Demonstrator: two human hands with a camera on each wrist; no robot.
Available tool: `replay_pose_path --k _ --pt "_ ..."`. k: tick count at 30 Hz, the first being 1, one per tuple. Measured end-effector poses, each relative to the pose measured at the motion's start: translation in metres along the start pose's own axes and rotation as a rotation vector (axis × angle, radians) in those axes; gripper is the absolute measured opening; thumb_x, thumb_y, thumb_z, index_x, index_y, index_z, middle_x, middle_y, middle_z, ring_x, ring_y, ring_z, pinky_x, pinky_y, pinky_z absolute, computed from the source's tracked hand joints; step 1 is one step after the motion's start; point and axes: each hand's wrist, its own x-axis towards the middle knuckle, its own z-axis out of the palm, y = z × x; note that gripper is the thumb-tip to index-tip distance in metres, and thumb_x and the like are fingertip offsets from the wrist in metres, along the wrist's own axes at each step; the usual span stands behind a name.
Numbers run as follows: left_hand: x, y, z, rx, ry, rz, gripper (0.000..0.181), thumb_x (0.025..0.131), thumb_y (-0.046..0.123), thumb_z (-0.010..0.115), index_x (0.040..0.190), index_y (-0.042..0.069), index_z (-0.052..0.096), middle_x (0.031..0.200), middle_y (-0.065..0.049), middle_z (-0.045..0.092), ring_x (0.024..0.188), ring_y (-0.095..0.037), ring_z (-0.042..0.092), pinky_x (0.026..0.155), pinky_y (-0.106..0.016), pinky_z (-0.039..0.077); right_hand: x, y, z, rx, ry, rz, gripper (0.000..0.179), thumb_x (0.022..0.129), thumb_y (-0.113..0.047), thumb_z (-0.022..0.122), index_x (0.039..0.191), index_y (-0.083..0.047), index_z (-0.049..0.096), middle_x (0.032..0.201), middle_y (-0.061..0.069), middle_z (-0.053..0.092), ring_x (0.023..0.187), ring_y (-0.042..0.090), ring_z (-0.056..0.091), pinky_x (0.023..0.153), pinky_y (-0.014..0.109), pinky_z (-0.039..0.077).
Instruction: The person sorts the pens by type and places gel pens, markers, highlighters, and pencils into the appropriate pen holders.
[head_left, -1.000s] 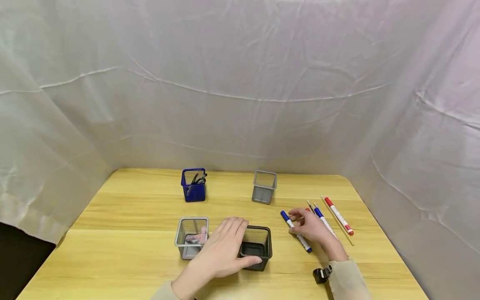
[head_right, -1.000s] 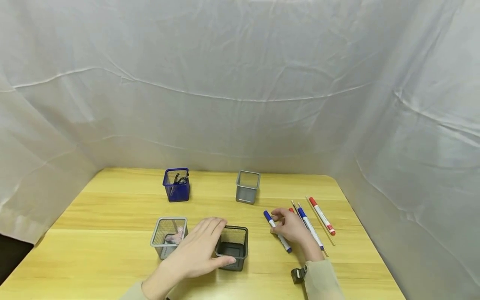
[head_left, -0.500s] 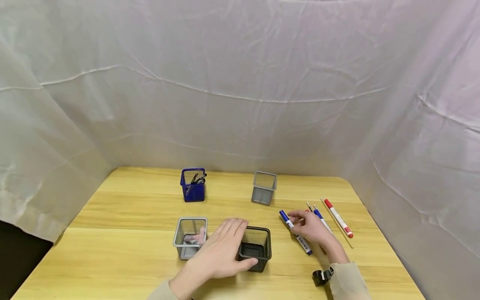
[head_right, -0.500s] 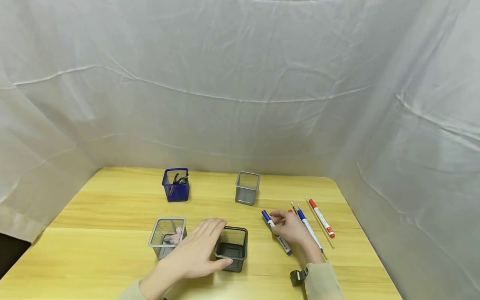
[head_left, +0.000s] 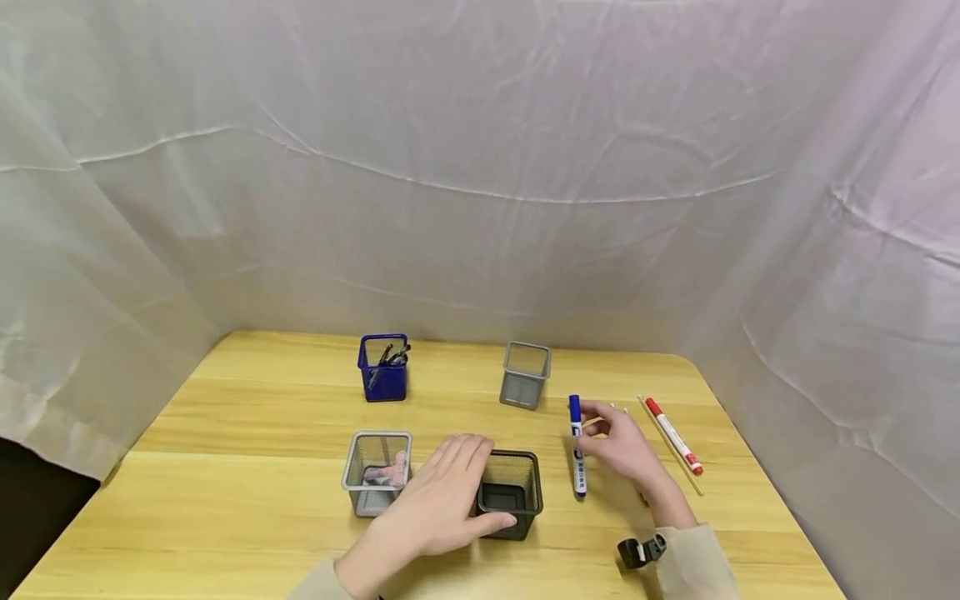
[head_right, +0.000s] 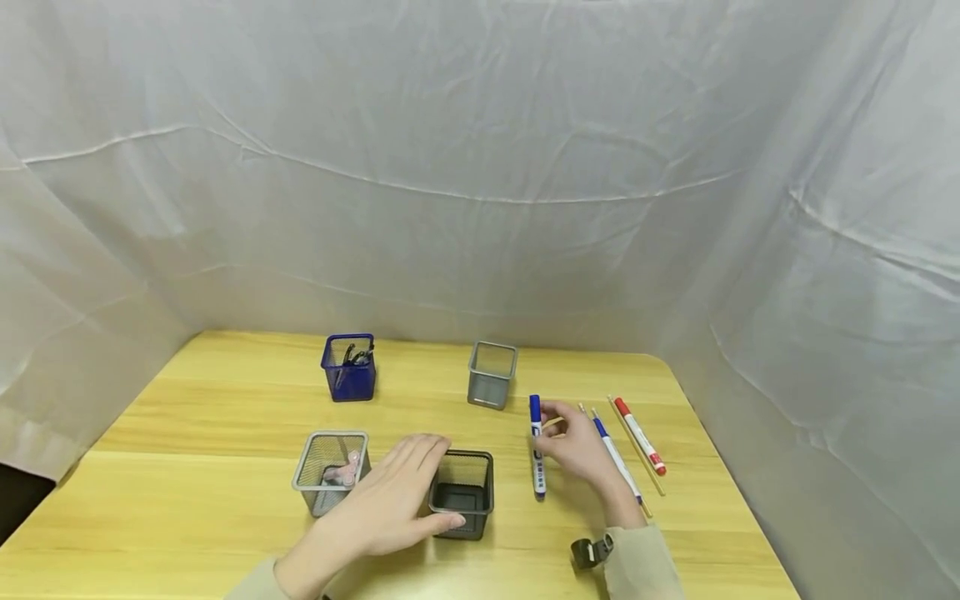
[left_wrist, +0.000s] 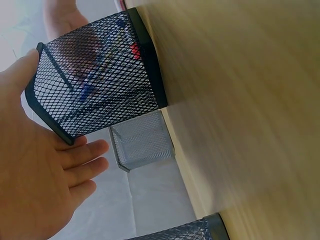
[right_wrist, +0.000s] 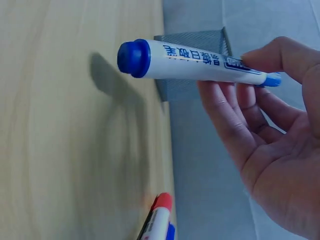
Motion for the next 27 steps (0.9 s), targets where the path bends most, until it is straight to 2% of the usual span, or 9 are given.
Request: replay_pose_path --k 5,13,18,22,27 --pt "-0.001 0.000 0.000 0.005 -0.003 -0.001 0.099 0.096 0.079 0.042 0.158 0.002 0.038 0.158 -0.014 0.045 0.150 -0.030 0.038 0.128 -0.045 0.024 -0.002 -0.011 0.000 0.074 0.054 0.001 0.046 0.089 0.000 0.075 0.132 0.005 0.062 0.117 0.019 0.063 0.093 0.017 0.064 0.073 0.024 0.059" --pt "0.000 0.000 -0.001 0.013 0.004 0.000 0.101 0.096 0.081 0.038 0.158 0.002 0.039 0.158 -0.012 0.046 0.149 -0.029 0.038 0.129 -0.044 0.023 -0.007 -0.030 0.001 0.255 0.125 -0.058 0.040 0.092 0.004 0.072 0.130 0.007 0.061 0.119 0.027 0.063 0.094 0.014 0.067 0.079 0.028 0.064" --pt "0.000 0.001 -0.001 0.010 0.016 0.008 0.097 0.096 0.078 0.044 0.157 0.002 0.040 0.157 -0.013 0.047 0.148 -0.029 0.040 0.128 -0.045 0.025 -0.011 -0.042 0.001 0.328 0.183 -0.117 0.041 0.093 0.008 0.069 0.132 0.009 0.058 0.112 0.018 0.062 0.091 0.012 0.067 0.078 0.030 0.065" --pt "-0.001 0.001 -0.002 0.007 0.025 0.018 0.096 0.097 0.076 0.044 0.156 0.001 0.040 0.156 -0.015 0.047 0.147 -0.030 0.041 0.127 -0.045 0.027 -0.015 -0.051 0.001 0.384 0.237 -0.156 0.039 0.093 0.009 0.068 0.130 0.009 0.057 0.109 0.008 0.063 0.091 0.011 0.066 0.078 0.031 0.065" --pt "-0.002 0.001 -0.003 0.007 0.024 0.017 0.096 0.097 0.077 0.042 0.157 0.002 0.040 0.156 -0.014 0.047 0.147 -0.029 0.041 0.127 -0.045 0.027 -0.019 -0.060 0.002 0.451 0.265 -0.196 0.036 0.095 0.009 0.067 0.130 0.005 0.058 0.107 0.008 0.063 0.092 0.010 0.067 0.080 0.032 0.064"
